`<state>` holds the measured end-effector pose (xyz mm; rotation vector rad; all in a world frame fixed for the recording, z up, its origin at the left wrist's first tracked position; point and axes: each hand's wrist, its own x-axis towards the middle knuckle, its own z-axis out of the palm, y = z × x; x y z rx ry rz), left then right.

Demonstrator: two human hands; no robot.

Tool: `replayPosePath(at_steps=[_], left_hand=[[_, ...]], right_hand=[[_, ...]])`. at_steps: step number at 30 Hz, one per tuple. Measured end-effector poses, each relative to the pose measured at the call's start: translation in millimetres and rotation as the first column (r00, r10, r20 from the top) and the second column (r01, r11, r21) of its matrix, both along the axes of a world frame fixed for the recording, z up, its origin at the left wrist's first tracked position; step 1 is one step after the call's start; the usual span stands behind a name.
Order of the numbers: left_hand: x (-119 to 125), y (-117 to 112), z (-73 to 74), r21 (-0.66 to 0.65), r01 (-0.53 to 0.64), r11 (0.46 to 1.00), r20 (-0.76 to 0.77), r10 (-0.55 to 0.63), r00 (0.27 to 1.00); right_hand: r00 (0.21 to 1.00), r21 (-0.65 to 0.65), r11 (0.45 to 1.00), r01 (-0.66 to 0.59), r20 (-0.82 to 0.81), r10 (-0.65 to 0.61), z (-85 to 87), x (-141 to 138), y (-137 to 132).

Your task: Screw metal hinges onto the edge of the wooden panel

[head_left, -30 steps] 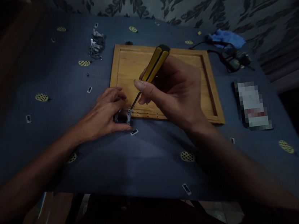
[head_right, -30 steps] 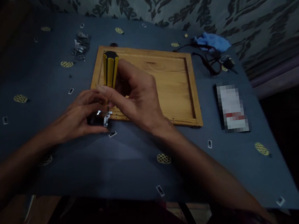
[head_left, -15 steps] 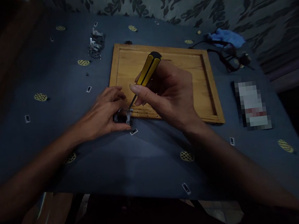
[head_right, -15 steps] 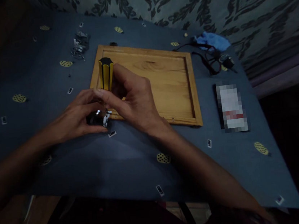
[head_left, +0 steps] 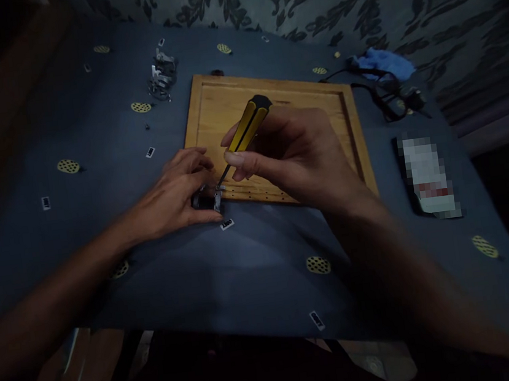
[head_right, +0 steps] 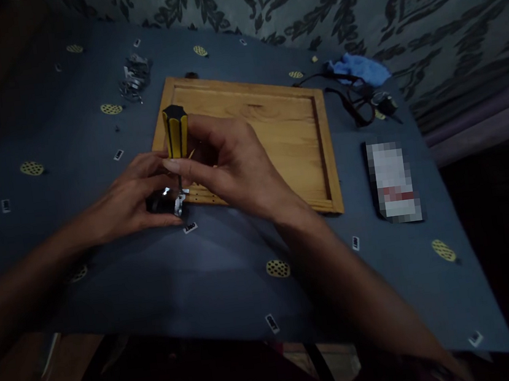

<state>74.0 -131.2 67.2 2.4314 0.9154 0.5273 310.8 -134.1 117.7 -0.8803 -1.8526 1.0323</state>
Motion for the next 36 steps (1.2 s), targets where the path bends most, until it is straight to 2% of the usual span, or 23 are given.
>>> replayPosePath(at_steps=[6,13,21,26,30,36], left_hand=[[1,-1,2.3,0.012,0.000,1.000,-0.018,0.000,1.000],[0,0,0.0,0.024,-0.007,1.000,-0.019,0.008,1.000],[0,1,-1.1,0.023,-0.008,1.000,-0.022,0.008,1.000],[0,0,-2.6,0.034,-0.006,0.999,-0.010,0.007,1.000],[0,0,-2.0,0.039,0.002,0.999,-0.007,-0.002,1.000],[0,0,-0.2,0.030,0.009,1.000,-0.008,-0.008,1.000]], right_hand=[[0.977,0.194,0.965,0.175,0.088,-0.195,-7.1,-6,-2],[0.954,0.224,0.934,0.278,0.048,-0.296,-13.9,-9,0],[0.961,0.153,0.949,0.276,-0.071,-0.268,-22.7,-12,3],[0.982,0.011,0.989,0.148,-0.121,-0.146,-15.9,-10,4],[0.983,-0.078,0.994,0.078,-0.158,-0.090,-9.3,-8,3],[0.984,-0.063,0.995,0.082,-0.156,-0.091,-13.4,-8,6]])
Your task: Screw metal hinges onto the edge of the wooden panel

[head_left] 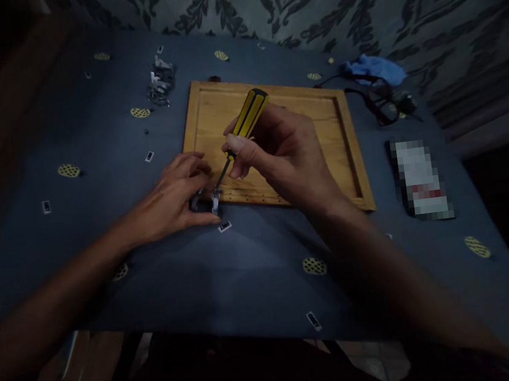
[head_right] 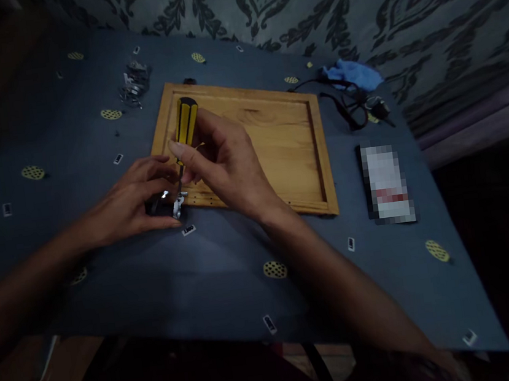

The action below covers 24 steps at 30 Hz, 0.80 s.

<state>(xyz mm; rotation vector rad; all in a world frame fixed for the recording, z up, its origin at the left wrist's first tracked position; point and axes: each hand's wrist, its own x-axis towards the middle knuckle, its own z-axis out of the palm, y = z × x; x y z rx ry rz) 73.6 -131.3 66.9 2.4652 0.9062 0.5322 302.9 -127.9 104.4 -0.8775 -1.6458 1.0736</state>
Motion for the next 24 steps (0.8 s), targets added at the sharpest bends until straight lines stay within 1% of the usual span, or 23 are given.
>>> replayPosePath(at_steps=[8,13,18,21,24], left_hand=[[0,-1,1.4,0.036,0.019,0.999,-0.024,-0.018,1.000],[0,0,1.5,0.024,0.026,0.999,-0.010,-0.026,1.000],[1,1,0.8,0.016,0.017,1.000,0.000,-0.017,1.000],[1,1,0.3,0.012,0.003,1.000,0.006,-0.003,1.000],[1,0,0.8,-0.009,-0.005,1.000,0.003,0.005,1.000]], right_hand=[[0.998,0.019,0.998,0.058,0.025,-0.058,-9.1,0,3],[0.998,0.039,0.997,0.069,0.009,-0.069,-10.9,0,5],[0.996,0.028,0.995,0.091,0.005,-0.091,-14.0,0,9],[0.995,0.040,0.994,0.103,0.009,-0.103,-11.8,-1,8],[0.986,0.109,0.980,0.169,-0.031,-0.166,-2.6,-5,0]])
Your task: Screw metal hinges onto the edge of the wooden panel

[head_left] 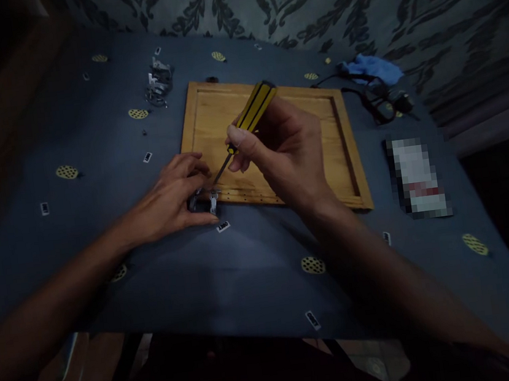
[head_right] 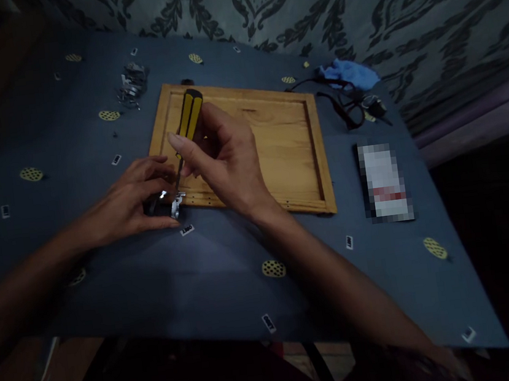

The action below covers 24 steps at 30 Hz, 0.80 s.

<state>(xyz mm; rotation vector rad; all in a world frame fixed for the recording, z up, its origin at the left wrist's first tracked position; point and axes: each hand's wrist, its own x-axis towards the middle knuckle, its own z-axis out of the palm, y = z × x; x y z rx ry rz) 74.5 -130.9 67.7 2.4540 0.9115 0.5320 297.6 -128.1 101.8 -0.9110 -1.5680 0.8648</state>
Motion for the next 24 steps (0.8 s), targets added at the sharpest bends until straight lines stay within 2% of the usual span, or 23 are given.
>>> replayPosePath(at_steps=[3,5,12,20,24], left_hand=[[0,0,0.2,-0.019,-0.007,1.000,0.000,0.007,1.000],[0,0,-0.1,-0.021,-0.007,1.000,0.007,0.007,1.000],[0,0,-0.7,-0.004,-0.021,1.000,-0.004,0.021,1.000],[0,0,-0.4,-0.018,-0.014,1.000,-0.002,0.014,1.000],[1,-1,1.9,-0.016,-0.019,1.000,-0.013,0.019,1.000]], right_hand=[[0.999,0.087,0.995,0.052,-0.021,-0.051,9.6,-3,-9],[0.998,0.090,0.994,0.060,0.012,-0.061,11.2,-3,-12],[0.990,0.019,0.999,0.040,0.138,-0.042,-0.8,-3,-11],[0.989,0.072,0.997,0.032,0.140,-0.042,-0.6,-3,-10],[0.984,0.093,0.996,-0.016,0.177,0.000,2.7,-3,-14]])
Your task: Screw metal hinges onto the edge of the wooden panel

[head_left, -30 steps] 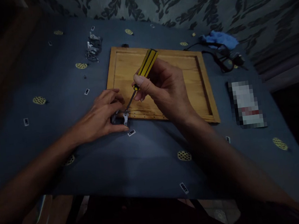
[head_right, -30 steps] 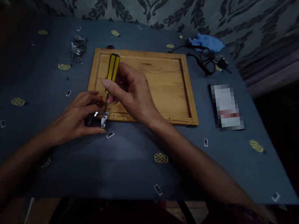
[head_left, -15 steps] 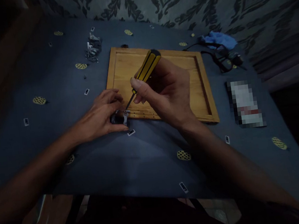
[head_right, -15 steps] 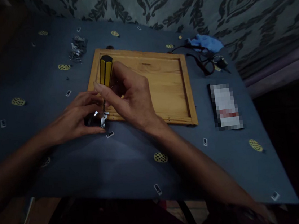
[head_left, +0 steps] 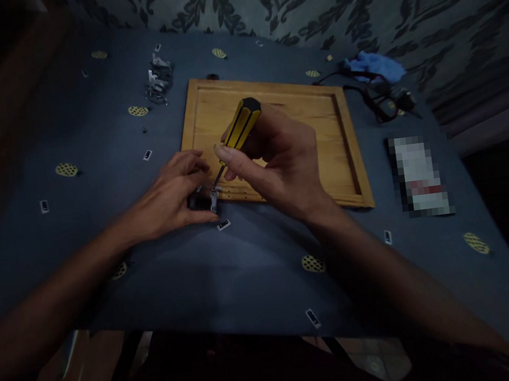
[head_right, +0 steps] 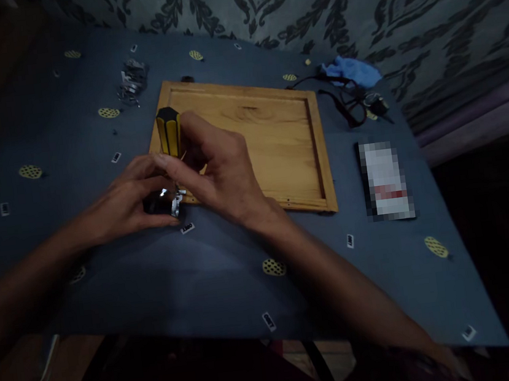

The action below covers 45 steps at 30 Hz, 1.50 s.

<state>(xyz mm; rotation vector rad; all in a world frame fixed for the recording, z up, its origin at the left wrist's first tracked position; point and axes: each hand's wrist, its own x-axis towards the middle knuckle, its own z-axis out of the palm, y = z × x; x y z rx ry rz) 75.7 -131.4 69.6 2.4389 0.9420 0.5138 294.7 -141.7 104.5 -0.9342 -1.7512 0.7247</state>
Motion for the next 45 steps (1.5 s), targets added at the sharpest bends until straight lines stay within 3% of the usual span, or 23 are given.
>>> replayPosePath(at_steps=[4,13,18,25,31,37,45], left_hand=[[1,-1,4.5,-0.009,0.003,1.000,-0.017,-0.004,1.000],[1,-2,4.5,-0.020,-0.011,1.000,-0.017,0.011,1.000],[1,-2,5.0,-0.033,-0.011,0.999,-0.012,0.010,1.000],[1,-2,4.8,-0.031,-0.010,0.999,-0.010,0.010,1.000],[0,-1,5.6,-0.044,0.000,0.999,-0.023,-0.001,1.000],[1,-2,5.6,-0.041,-0.006,0.999,-0.025,0.005,1.000],[2,-3,8.2,-0.039,-0.001,0.999,-0.025,0.000,1.000]], right_hand=[[0.993,-0.027,1.000,-0.007,0.117,0.010,5.6,1,-6],[0.968,0.042,0.999,-0.030,0.250,0.019,11.3,7,-6],[0.977,0.087,0.994,-0.072,0.208,0.052,10.2,6,-5],[0.978,-0.005,0.997,-0.074,0.194,0.074,11.4,6,-6],[0.990,0.011,0.996,-0.090,0.113,0.088,9.6,6,-4],[0.984,0.040,0.993,-0.113,0.140,0.106,9.4,2,-4],[0.991,-0.034,0.991,-0.127,0.029,0.128,5.6,-2,-4]])
